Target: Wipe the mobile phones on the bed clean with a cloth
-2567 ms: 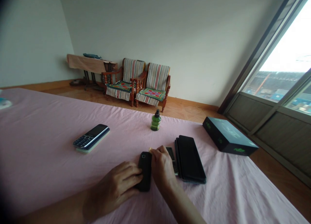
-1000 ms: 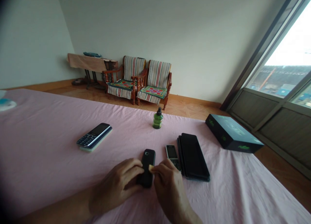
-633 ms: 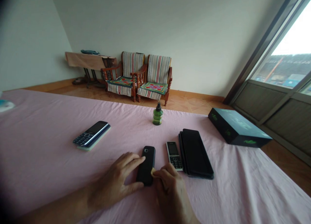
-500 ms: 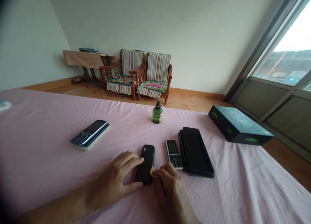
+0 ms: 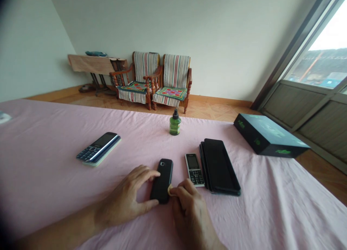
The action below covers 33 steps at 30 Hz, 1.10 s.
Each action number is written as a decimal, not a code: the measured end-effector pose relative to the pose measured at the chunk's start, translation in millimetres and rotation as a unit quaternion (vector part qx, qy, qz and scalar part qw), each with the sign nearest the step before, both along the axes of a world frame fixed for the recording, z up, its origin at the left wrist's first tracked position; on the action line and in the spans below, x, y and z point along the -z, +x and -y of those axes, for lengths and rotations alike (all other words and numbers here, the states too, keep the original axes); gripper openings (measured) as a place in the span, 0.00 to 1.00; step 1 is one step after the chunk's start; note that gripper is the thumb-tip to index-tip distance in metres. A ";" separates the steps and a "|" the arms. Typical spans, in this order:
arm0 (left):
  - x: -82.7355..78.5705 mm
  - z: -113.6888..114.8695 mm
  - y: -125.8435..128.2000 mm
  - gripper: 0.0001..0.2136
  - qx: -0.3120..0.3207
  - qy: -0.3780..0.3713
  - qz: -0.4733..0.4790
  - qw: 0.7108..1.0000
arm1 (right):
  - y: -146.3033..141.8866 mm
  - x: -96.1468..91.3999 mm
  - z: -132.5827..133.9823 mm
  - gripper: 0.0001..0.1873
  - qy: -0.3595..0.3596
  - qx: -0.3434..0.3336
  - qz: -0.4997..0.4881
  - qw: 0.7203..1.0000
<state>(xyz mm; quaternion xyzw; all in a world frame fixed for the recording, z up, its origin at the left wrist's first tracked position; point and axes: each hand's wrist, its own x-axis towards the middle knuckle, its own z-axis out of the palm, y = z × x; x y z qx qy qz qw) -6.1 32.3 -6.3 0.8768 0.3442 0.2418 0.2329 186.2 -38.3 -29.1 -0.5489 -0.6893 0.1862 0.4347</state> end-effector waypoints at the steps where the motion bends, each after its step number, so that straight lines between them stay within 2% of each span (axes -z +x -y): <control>1: -0.2 0.0 0.1 0.21 -0.001 -0.003 0.002 1.000 | 0.0 0.0 0.3 0.15 -0.001 0.001 0.000 1.000; 3: 0.4 0.1 0.2 0.21 -0.004 -0.007 0.003 1.000 | 0.3 0.0 0.3 0.15 -0.004 0.001 0.002 1.000; 7: 3.2 -0.7 0.0 0.27 -0.005 0.003 -0.001 1.000 | 1.1 -0.4 -1.4 0.15 0.001 -0.008 0.014 1.000; 12: 3.3 -1.5 0.0 0.23 0.000 -0.008 0.013 1.000 | 0.9 -1.5 -1.8 0.15 0.002 -0.005 0.013 1.000; 16: 1.6 -1.0 0.5 0.27 -0.003 0.007 0.006 1.000 | -0.1 -2.1 -0.2 0.14 -0.005 -0.007 0.006 1.000; 21: 1.3 -1.9 0.6 0.23 0.005 0.004 0.012 1.000 | 0.0 -1.5 -0.8 0.14 -0.003 -0.005 0.014 1.000; 25: 0.7 -2.4 1.0 0.26 -0.005 0.006 0.007 1.000 | 0.4 -0.7 -1.1 0.14 -0.003 -0.002 0.019 1.000; 30: -3.4 1.5 -0.3 0.14 0.017 0.007 0.014 1.000 | -0.2 -0.6 -0.8 0.14 0.005 0.008 0.016 1.000; 33: -2.6 3.9 -1.9 0.07 0.045 0.041 0.035 0.998 | -0.7 -1.8 -1.1 0.13 0.020 0.032 0.010 0.999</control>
